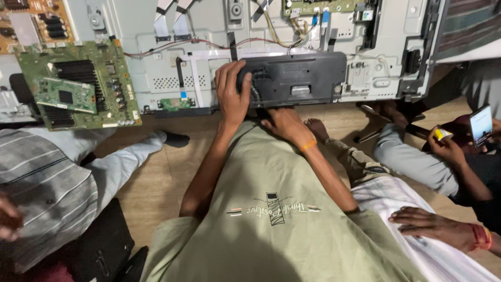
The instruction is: The person works on the exposed main board of a disassembled television lying on a workbench. They disconnect and reconnect ribbon cables and wire connectors, lift and reposition the board, then use a screwdriver to unscrew and tighten screws on the board and chassis while handling small components.
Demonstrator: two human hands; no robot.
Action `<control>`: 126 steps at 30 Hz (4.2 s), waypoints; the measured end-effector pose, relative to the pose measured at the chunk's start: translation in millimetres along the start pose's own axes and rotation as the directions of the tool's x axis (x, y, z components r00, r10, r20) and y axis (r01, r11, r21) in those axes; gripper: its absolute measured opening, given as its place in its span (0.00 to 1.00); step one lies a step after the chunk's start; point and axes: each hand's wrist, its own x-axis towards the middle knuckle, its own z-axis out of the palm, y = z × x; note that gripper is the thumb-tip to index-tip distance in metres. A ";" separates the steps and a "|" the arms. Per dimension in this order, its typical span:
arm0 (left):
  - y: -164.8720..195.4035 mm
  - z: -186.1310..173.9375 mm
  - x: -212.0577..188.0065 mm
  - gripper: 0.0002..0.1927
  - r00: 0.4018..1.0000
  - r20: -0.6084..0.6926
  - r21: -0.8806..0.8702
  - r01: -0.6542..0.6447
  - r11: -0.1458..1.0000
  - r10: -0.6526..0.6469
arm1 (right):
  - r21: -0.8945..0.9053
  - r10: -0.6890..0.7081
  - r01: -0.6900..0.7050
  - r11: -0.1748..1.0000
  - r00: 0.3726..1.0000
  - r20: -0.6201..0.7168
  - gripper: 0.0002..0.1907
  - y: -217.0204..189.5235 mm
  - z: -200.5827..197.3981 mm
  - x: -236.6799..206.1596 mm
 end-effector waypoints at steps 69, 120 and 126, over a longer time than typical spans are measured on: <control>-100.3 -112.2 -286.3 0.25 0.808 0.574 0.202 0.019 0.979 -0.134 | 0.090 0.104 -0.166 0.982 0.872 0.478 0.27 -7.7 223.5 -31.3; -67.3 -93.0 -195.9 0.27 0.914 0.402 0.272 -0.065 0.960 -0.052 | 0.519 0.154 0.438 0.734 0.637 -0.756 0.21 -157.7 -150.8 -138.7; -18.6 -65.9 -99.3 0.12 0.961 0.231 -0.031 -0.150 0.988 0.153 | 0.196 0.064 0.273 0.942 0.428 -0.902 0.12 -83.3 -225.3 -111.0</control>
